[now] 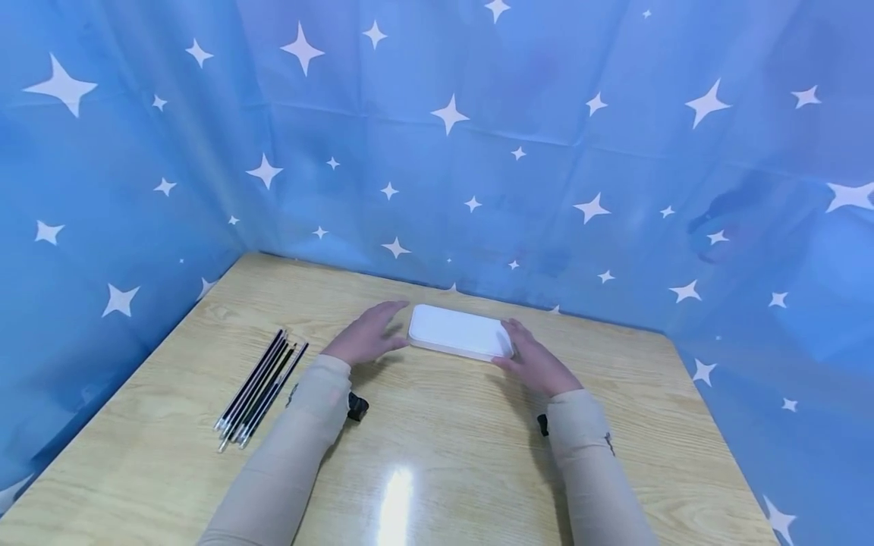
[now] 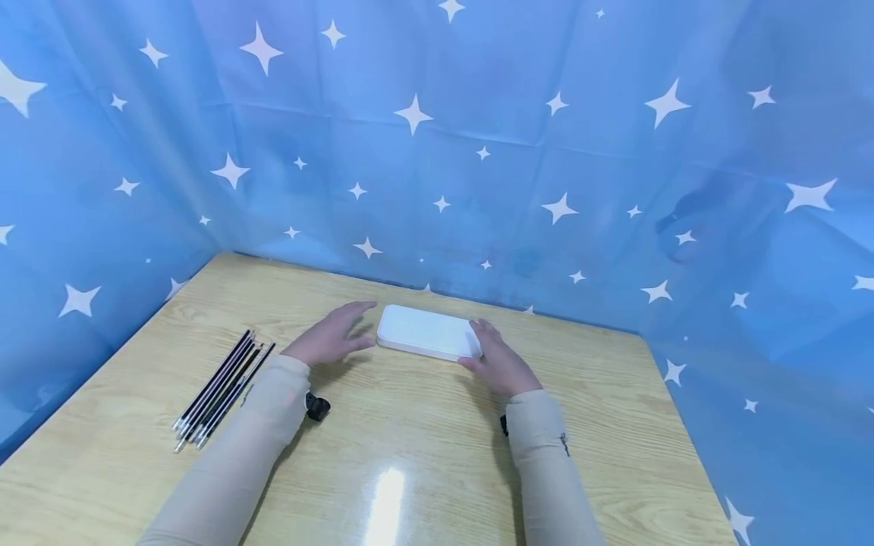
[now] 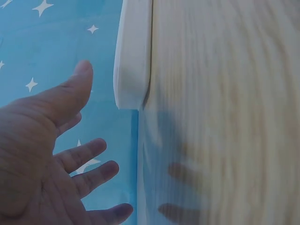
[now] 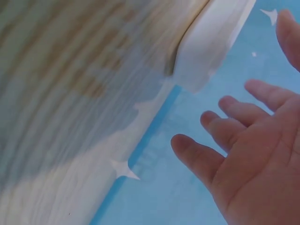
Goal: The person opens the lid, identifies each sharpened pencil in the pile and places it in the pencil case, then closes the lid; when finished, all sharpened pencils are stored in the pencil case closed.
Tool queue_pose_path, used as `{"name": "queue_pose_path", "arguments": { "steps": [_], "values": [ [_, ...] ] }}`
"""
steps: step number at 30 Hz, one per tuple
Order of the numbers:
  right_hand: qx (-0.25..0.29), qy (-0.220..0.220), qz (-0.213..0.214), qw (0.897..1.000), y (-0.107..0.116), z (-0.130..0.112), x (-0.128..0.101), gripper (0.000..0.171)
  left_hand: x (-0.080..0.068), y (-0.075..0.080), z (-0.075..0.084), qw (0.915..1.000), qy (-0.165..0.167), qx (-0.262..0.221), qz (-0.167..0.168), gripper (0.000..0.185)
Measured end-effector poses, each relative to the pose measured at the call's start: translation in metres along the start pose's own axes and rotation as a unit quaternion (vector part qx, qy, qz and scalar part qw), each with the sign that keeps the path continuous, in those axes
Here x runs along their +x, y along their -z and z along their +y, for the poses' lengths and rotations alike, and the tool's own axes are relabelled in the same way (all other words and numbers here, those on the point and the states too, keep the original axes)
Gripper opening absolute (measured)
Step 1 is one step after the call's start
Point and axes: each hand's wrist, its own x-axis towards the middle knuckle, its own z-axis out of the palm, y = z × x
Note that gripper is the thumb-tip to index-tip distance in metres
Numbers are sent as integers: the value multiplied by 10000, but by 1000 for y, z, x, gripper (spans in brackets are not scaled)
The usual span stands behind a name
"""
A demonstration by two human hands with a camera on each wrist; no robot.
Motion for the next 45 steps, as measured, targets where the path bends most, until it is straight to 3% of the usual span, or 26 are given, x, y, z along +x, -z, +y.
{"name": "queue_pose_path", "arguments": {
  "steps": [12, 18, 24, 29, 34, 45],
  "values": [
    [284, -133, -432, 9986, 5, 1, 21, 91, 19, -9, -1, 9998, -20, -16, -219, 82],
    [215, 50, -594, 9980, 9, -2, 32, 88, 27, -9, -4, 9988, 221, -53, -431, 90],
    [-6, 17, -791, 9969, 6, -5, 39, 86, 36, -12, -6, 9982, 194, -103, -565, 98],
    [-152, -32, -840, 9963, 3, -5, 44, 82, 42, -17, -11, 9958, 590, -198, -677, 103],
    [-367, 116, -828, 9958, 3, -2, 48, 76, 47, -22, -14, 9945, 799, -217, -649, 99],
    [-905, 241, -795, 9924, 7, -8, 53, 69, 49, -26, -15, 9948, 867, -289, -454, 97]
  ]
}}
